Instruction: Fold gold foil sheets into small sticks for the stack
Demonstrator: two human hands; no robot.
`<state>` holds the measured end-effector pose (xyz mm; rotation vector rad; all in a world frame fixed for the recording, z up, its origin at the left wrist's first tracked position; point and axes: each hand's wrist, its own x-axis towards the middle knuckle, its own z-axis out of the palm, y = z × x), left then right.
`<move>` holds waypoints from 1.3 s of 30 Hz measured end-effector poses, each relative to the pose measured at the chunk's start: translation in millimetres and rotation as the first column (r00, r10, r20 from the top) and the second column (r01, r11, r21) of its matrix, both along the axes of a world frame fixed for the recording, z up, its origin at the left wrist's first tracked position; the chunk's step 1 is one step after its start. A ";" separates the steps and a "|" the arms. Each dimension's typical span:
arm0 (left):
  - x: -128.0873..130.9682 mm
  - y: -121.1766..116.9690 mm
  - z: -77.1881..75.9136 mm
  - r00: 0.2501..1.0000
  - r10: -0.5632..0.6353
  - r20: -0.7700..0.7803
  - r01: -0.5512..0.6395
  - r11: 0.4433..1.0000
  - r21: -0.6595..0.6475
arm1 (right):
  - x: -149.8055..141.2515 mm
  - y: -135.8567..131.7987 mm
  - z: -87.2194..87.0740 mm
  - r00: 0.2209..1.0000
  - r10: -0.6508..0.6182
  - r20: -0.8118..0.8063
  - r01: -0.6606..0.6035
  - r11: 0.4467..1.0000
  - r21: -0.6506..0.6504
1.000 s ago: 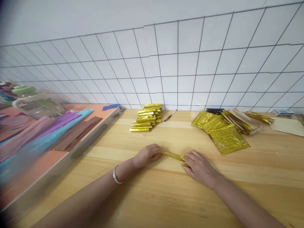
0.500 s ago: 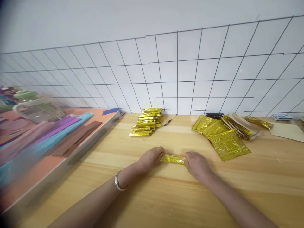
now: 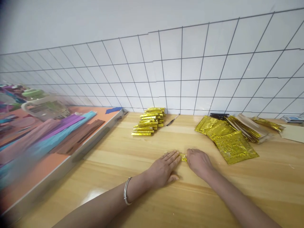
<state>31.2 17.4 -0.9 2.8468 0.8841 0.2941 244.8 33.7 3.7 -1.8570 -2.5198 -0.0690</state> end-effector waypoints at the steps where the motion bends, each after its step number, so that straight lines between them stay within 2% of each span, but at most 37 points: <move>1: 1.3 0.6 -0.6 1.000 0.020 -0.002 -0.020 1.000 -0.014 | -0.1 3.0 -0.8 1.000 -0.004 0.004 0.004 1.000 0.006; 5: 2.6 3.5 1.0 0.998 0.064 0.007 -0.064 0.997 -0.032 | -1.2 10.8 0.2 1.000 -0.019 0.018 0.018 0.999 0.043; 9: 3.5 2.7 2.1 0.996 0.074 0.043 -0.073 0.997 -0.029 | -7.9 4.4 4.1 0.999 -0.023 0.033 0.020 0.996 0.090; 11: 4.6 2.5 0.0 0.995 0.070 0.068 -0.068 0.997 -0.024 | -15.2 -4.8 -0.1 0.999 0.036 0.021 -0.038 0.990 0.135; 14: 6.1 3.6 -4.2 0.992 0.069 0.108 -0.069 0.998 -0.006 | -26.1 -19.8 -16.8 0.962 0.272 -0.034 -0.258 0.940 0.223; 16: 6.0 5.1 -5.3 0.991 0.060 0.120 -0.061 0.998 0.003 | -28.2 -26.1 -28.6 0.948 0.309 -0.076 -0.284 0.930 0.235; 19: 2.3 7.4 -3.7 0.995 0.011 0.100 -0.011 1.000 0.001 | -18.8 -27.7 -36.0 0.938 0.331 -0.103 -0.312 0.935 0.170; 22: -5.6 8.2 -2.1 0.998 0.000 0.067 0.000 1.000 -0.005 | 1.6 -25.4 -32.3 0.930 0.351 -0.111 -0.338 0.933 0.121; 25: -13.3 6.5 -2.2 0.998 0.043 0.046 -0.044 0.999 0.009 | 21.8 -25.7 -28.5 0.943 0.314 -0.111 -0.301 0.946 0.117; 28: -16.5 4.1 -2.3 0.997 0.073 0.033 -0.074 0.997 0.026 | 29.1 -28.3 -27.0 0.969 0.230 -0.090 -0.217 0.968 0.128; 31: -15.5 2.8 -1.7 0.996 0.082 0.027 -0.083 0.996 0.030 | 15.2 -31.0 -19.2 0.985 0.154 -0.080 -0.137 0.972 0.189; 36: -13.3 2.6 -5.7 0.994 0.095 0.046 -0.097 0.995 0.039 | -39.0 -34.9 2.7 0.973 0.217 -0.076 -0.186 0.938 0.293; 39: -12.1 3.6 -10.9 0.995 0.074 0.061 -0.077 0.996 0.043 | -61.4 -36.9 2.8 0.945 0.313 -0.092 -0.284 0.930 0.234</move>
